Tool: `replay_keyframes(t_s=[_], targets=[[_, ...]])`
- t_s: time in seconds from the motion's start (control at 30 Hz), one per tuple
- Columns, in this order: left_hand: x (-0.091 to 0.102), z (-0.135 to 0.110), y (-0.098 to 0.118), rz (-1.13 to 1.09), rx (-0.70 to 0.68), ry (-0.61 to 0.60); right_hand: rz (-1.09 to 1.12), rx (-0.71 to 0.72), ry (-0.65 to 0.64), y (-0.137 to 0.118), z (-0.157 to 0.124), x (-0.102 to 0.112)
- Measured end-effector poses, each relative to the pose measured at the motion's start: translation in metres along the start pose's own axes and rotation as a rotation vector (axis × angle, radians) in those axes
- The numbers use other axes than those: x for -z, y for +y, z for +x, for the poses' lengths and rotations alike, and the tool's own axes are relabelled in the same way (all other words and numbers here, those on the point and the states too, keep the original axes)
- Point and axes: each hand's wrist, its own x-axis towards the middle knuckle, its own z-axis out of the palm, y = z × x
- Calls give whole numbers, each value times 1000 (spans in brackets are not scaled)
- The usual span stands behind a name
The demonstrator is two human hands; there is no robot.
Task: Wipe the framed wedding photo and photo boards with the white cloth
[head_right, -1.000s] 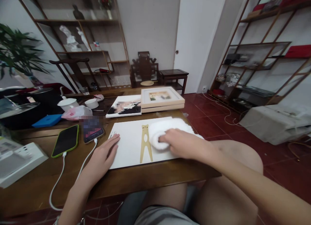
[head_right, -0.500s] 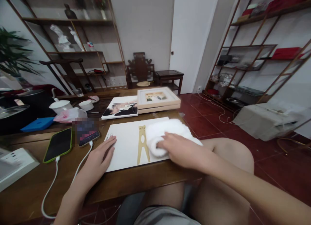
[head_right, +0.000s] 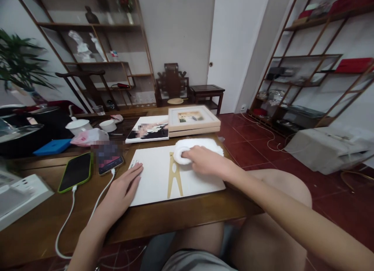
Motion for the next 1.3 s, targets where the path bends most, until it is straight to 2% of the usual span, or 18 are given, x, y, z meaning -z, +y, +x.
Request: replay_keyframes(t_s=[0.1,0.2,0.27,0.4,0.53,0.6,0.67,0.9,1.03,1.17,1.3], targets=[[-1,0,-1,8,9,-3,-21,9,57,-3,26,-3],[-2,0,-1,17,8,1,-41,10,90,-17,28,-12],[-2,0,-2,17,4,3,-45,33,88,-32,15,-19],[-2,0,-1,-2,-2,7,-40,117,51,-67,-30,-31],[-2,0,-2,-28,3,10,-11,142,-88,-87,-60,-32],[-2,-1,-2,-30,5,7,11,154,-86,-85,-59,-29],[-2,0,-2,-23,3,4,29,143,-32,-77,-49,-24],[-1,0,0,2,3,-5,-42,59,69,-42,25,-10],[0,0,0,-1,-8,-3,-74,48,71,-37,50,-10],[-1,0,-1,-5,-10,-2,-86,20,81,-46,42,-16],[-3,0,-2,4,-16,3,-130,47,47,-68,4,-28]])
